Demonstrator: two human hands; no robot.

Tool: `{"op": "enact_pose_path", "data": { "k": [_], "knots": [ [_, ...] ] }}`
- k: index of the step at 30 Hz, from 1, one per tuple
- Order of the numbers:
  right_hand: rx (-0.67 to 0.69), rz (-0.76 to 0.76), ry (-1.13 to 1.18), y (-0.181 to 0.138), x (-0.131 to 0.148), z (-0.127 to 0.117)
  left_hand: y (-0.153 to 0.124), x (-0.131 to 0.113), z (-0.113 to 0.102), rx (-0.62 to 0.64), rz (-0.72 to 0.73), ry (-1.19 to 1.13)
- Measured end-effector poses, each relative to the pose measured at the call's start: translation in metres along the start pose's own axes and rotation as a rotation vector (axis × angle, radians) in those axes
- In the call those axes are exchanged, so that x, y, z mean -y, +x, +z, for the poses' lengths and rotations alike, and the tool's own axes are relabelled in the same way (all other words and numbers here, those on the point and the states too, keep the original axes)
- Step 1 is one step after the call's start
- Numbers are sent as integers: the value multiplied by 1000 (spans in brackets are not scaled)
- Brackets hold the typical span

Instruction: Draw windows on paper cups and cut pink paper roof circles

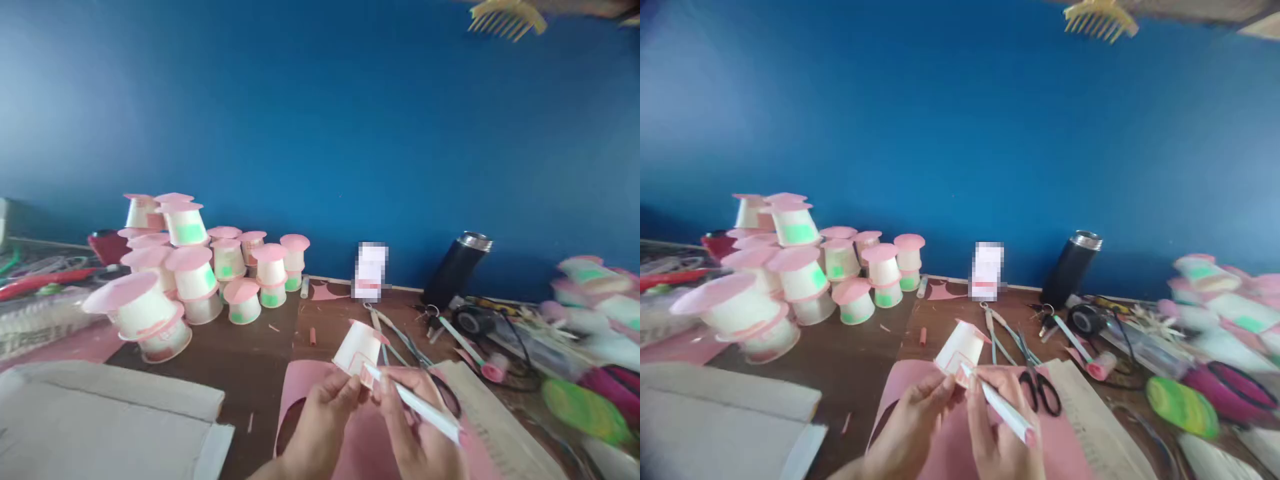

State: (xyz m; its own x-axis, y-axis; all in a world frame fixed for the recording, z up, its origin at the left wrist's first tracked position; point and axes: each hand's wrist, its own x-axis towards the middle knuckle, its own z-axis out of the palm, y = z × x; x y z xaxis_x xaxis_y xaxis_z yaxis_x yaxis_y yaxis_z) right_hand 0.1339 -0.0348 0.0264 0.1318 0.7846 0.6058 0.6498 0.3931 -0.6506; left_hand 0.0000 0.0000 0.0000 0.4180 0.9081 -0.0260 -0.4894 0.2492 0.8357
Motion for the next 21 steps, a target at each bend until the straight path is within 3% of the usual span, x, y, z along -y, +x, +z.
{"op": "enact_pose_path", "data": {
  "k": [5, 13, 17, 21],
  "knots": [
    [71, 34, 59, 0, 8, 0, -1, -7, 5, 5, -29, 30],
    [26, 35, 50, 2, 1, -2, -5, -21, 11, -31, -28, 285],
    [58, 54, 38, 1, 6, -2, -7, -26, 14, -47, -17, 293],
    [3, 37, 25, 3, 4, -2, -7, -25, 14, -39, 9, 280]
  ]
}}
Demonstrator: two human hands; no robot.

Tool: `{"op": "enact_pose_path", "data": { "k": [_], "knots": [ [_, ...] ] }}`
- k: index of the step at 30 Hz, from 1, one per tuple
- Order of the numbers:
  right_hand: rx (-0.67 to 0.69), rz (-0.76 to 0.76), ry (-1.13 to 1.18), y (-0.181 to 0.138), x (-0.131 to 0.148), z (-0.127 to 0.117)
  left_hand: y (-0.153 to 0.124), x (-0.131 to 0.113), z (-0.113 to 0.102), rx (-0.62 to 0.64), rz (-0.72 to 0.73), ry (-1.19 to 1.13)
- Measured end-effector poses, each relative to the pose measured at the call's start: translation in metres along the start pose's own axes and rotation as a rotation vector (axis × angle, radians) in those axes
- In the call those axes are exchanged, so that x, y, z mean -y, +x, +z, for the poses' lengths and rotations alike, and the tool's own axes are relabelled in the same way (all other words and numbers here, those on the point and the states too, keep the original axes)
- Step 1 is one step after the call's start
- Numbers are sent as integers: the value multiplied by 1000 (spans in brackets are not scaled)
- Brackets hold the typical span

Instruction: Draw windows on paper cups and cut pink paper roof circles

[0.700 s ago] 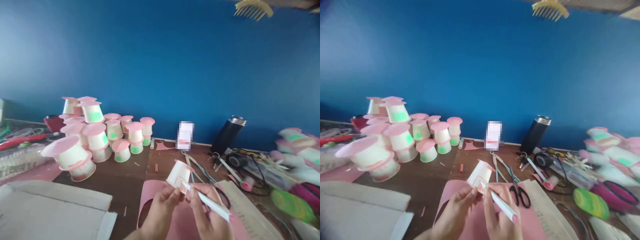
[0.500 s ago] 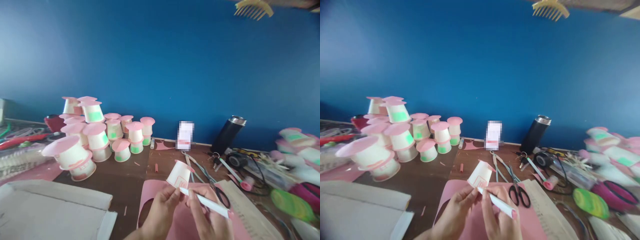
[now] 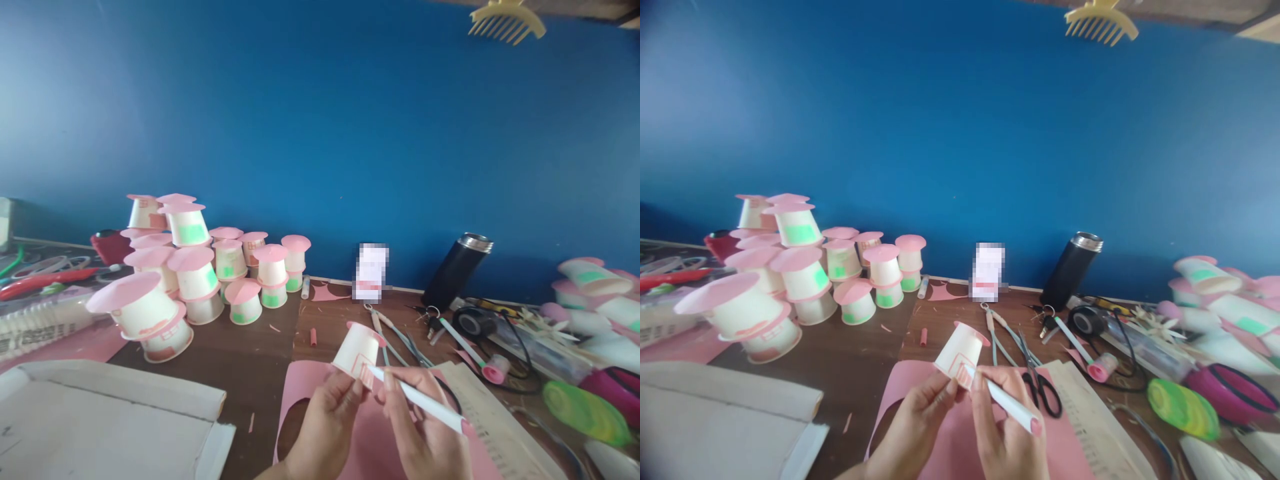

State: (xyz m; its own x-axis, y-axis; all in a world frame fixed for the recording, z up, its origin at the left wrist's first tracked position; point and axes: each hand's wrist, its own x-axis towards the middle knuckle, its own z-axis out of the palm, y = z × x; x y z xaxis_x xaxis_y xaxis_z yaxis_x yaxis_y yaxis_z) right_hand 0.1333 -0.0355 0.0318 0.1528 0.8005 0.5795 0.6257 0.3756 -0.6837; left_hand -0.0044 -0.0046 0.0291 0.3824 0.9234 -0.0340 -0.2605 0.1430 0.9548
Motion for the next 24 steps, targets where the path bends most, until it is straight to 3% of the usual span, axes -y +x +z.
{"op": "enact_pose_path", "data": {
  "k": [5, 24],
  "knots": [
    [46, -10, -18, 1, 1, -1, -1, 0, 0, -18, -27, 28],
    [-24, -10, -26, 0, -8, 1, -1, -2, 2, -7, -28, -13]
  ]
}}
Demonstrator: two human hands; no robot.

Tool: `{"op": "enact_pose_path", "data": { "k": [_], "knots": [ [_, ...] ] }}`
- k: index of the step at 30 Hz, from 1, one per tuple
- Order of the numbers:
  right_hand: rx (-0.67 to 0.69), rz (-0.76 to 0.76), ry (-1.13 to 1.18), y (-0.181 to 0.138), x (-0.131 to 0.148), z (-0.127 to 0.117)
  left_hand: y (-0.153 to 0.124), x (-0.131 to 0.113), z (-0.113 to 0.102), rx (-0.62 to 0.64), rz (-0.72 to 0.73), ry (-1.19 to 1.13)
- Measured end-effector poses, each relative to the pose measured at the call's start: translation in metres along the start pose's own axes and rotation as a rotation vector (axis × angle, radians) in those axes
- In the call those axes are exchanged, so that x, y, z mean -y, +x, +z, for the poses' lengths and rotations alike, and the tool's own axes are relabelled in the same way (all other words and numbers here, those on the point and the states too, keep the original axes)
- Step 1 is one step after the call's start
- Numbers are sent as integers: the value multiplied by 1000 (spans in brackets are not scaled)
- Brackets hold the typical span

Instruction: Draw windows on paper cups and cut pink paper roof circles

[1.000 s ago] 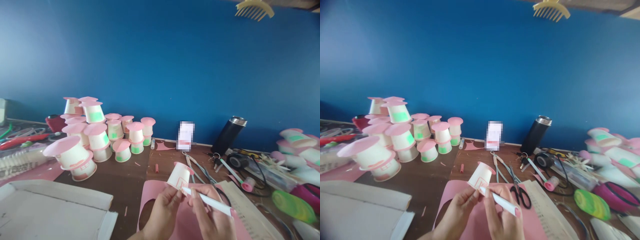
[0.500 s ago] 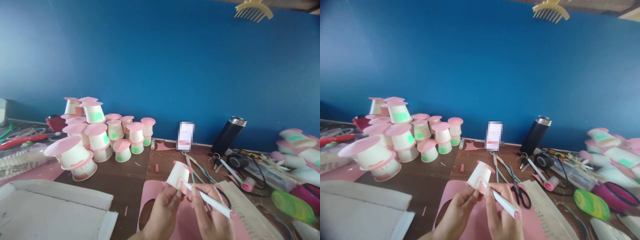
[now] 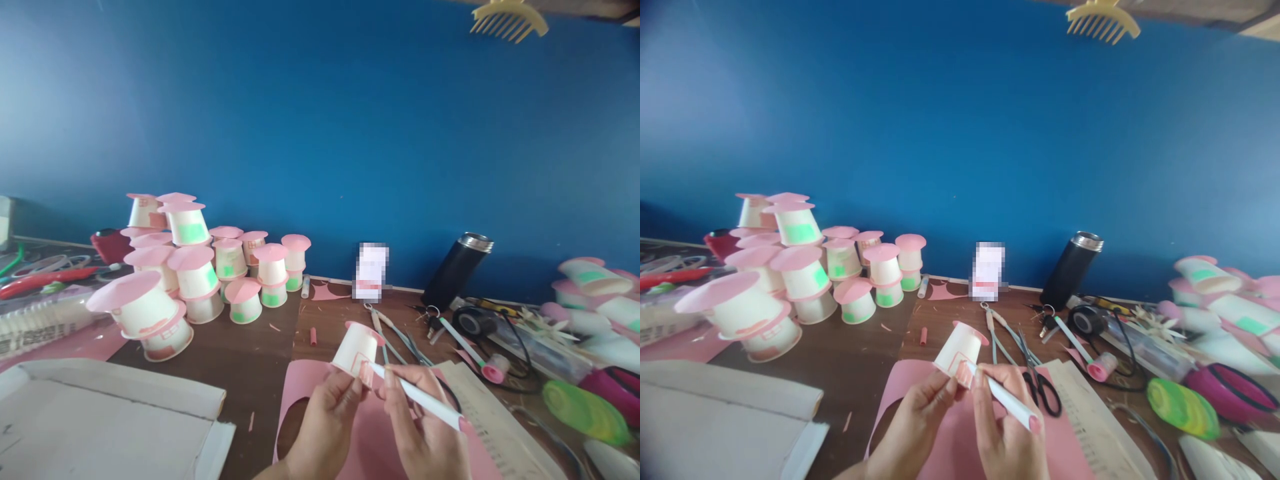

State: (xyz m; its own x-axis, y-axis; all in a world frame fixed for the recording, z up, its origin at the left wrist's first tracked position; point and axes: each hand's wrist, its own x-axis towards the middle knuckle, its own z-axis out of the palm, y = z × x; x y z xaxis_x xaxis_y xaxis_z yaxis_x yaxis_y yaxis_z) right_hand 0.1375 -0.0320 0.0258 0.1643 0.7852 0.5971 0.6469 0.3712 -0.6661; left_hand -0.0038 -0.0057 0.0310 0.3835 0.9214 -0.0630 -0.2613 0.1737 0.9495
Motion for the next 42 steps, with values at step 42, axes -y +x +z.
{"op": "enact_pose_path", "data": {
  "k": [42],
  "knots": [
    [81, 10, -19, 2, 21, -5, -1, 12, 0, -125, 153, 329]
  ]
}}
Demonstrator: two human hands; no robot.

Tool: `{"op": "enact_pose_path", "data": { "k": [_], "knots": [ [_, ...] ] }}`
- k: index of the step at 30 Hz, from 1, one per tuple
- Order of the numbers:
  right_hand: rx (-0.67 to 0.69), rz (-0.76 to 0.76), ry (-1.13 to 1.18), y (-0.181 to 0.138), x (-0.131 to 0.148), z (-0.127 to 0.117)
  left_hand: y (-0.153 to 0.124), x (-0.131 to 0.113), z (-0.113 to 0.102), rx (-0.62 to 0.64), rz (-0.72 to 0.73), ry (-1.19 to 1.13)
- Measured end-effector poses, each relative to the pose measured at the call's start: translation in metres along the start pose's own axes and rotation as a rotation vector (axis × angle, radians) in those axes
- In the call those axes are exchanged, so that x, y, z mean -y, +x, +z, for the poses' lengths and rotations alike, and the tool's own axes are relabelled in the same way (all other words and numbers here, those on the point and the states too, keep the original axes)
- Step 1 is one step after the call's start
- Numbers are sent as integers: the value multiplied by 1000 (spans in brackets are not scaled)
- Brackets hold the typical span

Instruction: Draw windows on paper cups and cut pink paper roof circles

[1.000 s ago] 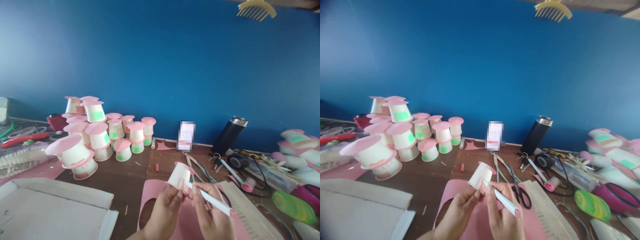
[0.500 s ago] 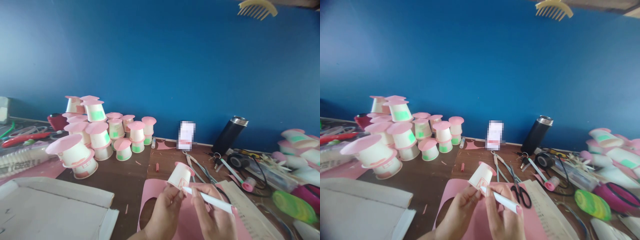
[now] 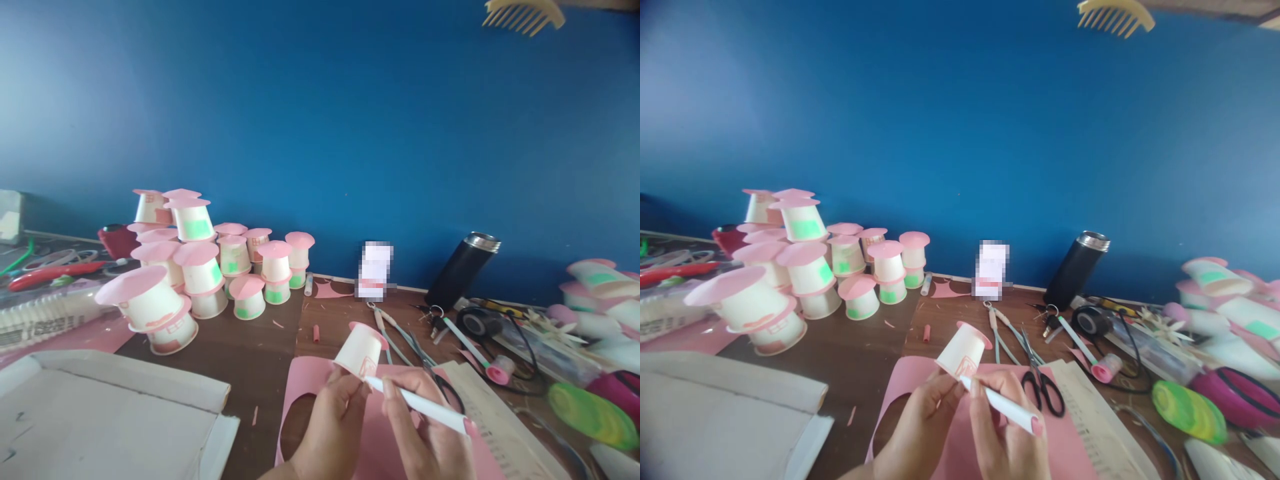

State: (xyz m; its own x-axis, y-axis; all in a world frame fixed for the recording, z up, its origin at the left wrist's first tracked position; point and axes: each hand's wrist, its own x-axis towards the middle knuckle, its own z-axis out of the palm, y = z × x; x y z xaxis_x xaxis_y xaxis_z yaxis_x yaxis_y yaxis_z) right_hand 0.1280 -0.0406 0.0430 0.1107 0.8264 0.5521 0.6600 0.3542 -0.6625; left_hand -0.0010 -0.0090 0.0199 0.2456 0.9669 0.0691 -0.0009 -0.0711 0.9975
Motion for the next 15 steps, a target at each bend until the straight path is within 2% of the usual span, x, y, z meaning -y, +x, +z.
{"op": "enact_pose_path", "data": {
  "k": [7, 11, 15],
  "knots": [
    [-42, -14, 16, 0, -5, 3, 1, -3, -1, 32, 26, -23],
    [-13, 1, 23, -1, -5, 3, 1, -3, -2, 56, 60, -9],
    [-2, 29, 26, -1, -3, 3, 0, -2, -2, 35, 33, 38]
  ]
}}
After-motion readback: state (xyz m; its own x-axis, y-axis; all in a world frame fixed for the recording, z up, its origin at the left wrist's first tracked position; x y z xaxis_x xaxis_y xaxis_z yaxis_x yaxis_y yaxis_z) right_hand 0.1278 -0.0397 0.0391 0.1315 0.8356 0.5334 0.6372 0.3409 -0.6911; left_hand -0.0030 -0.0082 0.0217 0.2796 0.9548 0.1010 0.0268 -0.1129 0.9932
